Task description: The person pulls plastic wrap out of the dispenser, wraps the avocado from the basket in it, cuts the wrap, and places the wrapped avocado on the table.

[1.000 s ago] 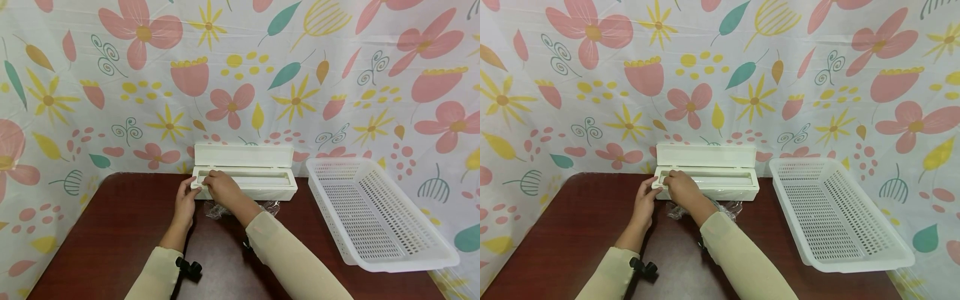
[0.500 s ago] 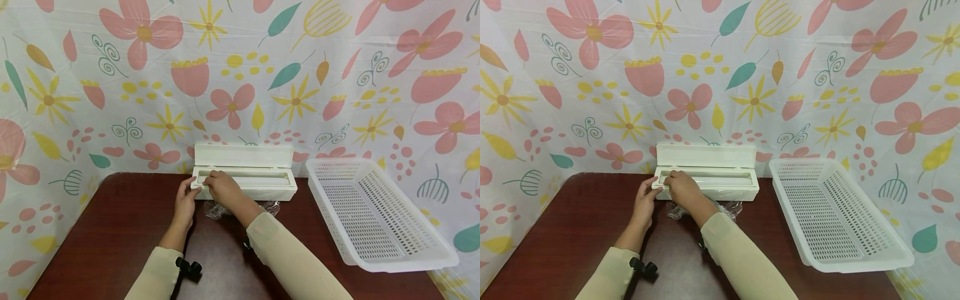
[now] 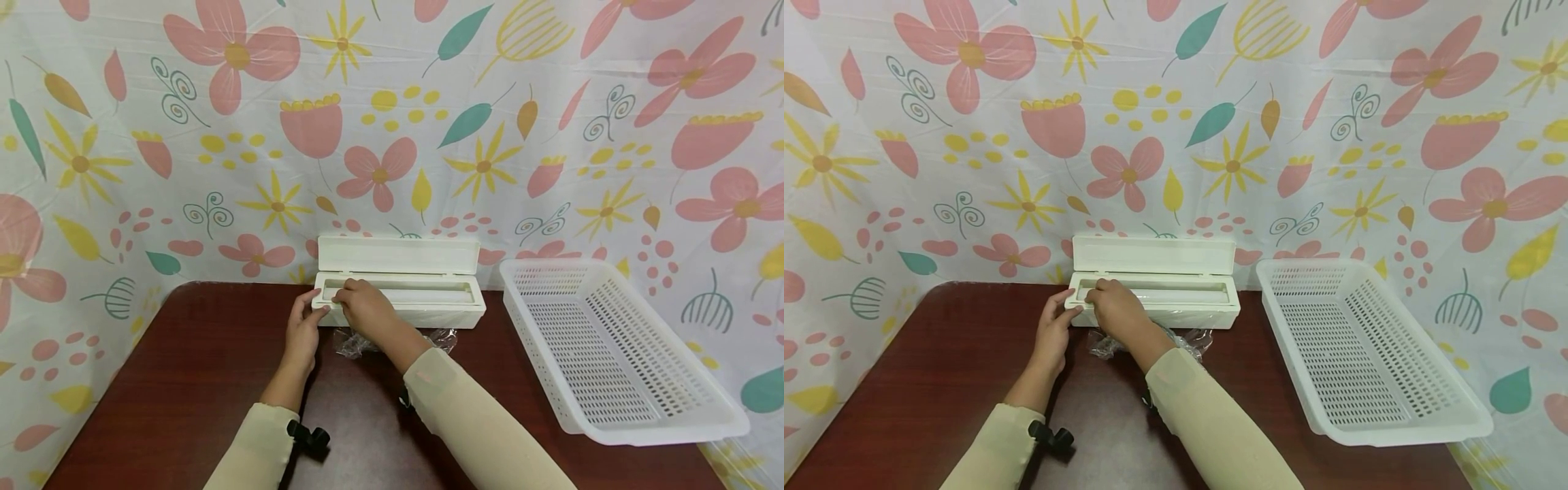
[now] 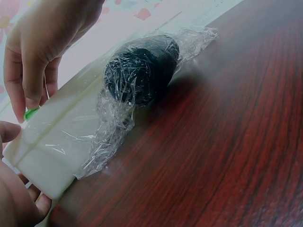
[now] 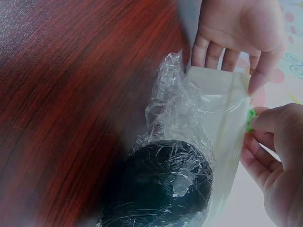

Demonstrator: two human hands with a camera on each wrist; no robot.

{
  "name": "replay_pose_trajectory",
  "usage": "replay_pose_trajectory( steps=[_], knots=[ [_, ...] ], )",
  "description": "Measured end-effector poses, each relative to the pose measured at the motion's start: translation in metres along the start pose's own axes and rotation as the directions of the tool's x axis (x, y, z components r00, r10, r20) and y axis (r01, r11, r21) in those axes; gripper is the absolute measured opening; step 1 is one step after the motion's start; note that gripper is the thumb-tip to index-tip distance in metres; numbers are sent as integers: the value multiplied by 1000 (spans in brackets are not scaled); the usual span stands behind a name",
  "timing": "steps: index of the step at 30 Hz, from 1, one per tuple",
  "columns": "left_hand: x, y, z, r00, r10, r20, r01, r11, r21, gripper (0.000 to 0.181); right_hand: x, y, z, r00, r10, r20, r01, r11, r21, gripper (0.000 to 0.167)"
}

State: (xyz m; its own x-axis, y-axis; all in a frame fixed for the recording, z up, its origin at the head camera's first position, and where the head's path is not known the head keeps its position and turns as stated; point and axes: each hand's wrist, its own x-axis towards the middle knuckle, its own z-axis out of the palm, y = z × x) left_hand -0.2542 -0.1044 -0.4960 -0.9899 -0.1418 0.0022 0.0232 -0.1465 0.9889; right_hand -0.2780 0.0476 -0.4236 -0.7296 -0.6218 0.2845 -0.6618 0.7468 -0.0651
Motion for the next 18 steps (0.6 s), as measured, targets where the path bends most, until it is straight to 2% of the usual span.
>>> replay_pose_trajectory(
  steps=[5,18],
  knots=[
    [0,0,0,1000,-6,5,6,1000,6,47,-1,0,0,1000,13,18,-13,1000,1,24],
    [-1,0,0,1000,3,2,-3,1000,9,46,-2,2,1,1000,19,0,-19,1000,9,24]
  ],
)
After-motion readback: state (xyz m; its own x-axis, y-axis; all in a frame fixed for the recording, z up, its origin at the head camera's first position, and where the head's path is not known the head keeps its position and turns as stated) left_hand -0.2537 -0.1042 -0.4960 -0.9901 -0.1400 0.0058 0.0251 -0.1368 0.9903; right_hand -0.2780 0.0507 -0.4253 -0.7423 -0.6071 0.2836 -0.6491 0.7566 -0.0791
